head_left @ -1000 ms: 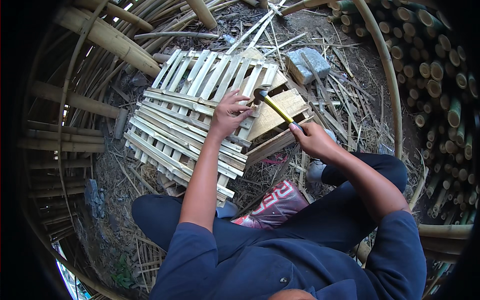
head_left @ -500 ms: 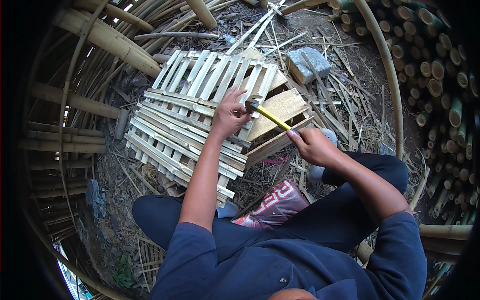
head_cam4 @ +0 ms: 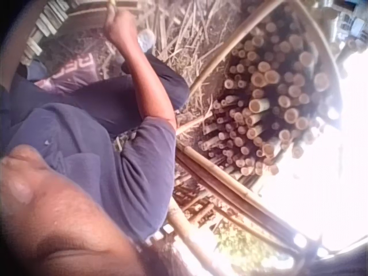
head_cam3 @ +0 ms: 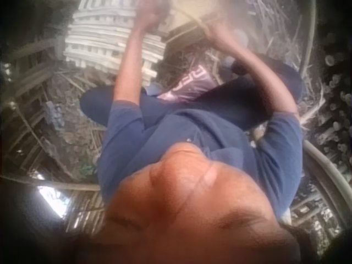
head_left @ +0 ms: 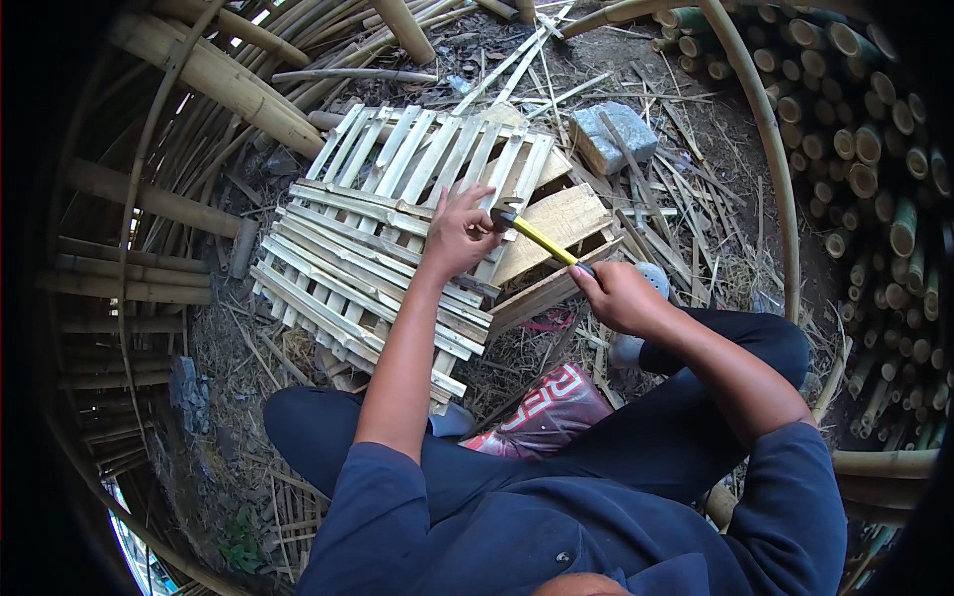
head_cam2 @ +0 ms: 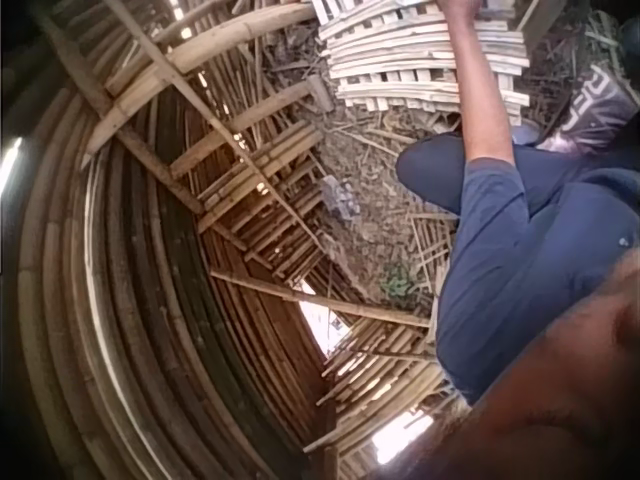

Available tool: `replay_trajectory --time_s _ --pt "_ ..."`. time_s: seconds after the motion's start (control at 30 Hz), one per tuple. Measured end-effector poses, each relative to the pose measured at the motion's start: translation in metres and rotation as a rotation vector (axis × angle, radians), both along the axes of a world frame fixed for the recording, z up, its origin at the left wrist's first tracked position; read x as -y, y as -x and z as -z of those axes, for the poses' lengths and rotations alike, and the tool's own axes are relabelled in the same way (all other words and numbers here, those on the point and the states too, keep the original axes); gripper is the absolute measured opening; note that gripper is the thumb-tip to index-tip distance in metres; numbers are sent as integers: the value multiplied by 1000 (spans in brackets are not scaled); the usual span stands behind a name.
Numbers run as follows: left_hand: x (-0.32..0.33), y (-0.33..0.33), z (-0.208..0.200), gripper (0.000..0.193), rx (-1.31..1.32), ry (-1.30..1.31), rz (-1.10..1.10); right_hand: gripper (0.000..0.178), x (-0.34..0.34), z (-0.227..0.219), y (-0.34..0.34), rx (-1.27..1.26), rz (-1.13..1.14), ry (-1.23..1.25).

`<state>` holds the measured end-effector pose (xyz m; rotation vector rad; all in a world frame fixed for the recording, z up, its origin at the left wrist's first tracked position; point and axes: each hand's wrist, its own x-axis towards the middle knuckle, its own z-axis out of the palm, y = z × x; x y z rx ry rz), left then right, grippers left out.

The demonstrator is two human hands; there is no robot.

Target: The person assembles a bamboo lattice structure by placing wooden strips onto the frame and hammering nails to secure them.

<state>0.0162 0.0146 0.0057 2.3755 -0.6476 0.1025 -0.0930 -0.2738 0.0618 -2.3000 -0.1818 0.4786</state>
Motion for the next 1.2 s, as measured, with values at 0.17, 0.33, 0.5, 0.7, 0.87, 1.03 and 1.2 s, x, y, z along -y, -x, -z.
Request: replay_trajectory --time_s 0.17,0.33,0.5,0.7,0.87,1.03,1.2 --pt "3 -3 -18 24 -158 48 -18 58 1 -7 -1 13 5 -17" --pt "9 3 -9 30 -88 14 -92 56 1 -8 0 4 5 -39" --pt "15 7 -2 30 27 18 -117 56 6 -1 0 15 38 -84" --pt "15 7 -2 30 25 40 -100 57 5 5 2 65 69 -116" --pt "10 5 2 35 11 8 -108 55 1 1 3 43 25 -54" --pt "13 4 0 33 -6 20 -110 54 -3 0 3 29 48 -91" --pt "11 4 1 33 5 15 -126 54 -2 5 2 66 43 -78"
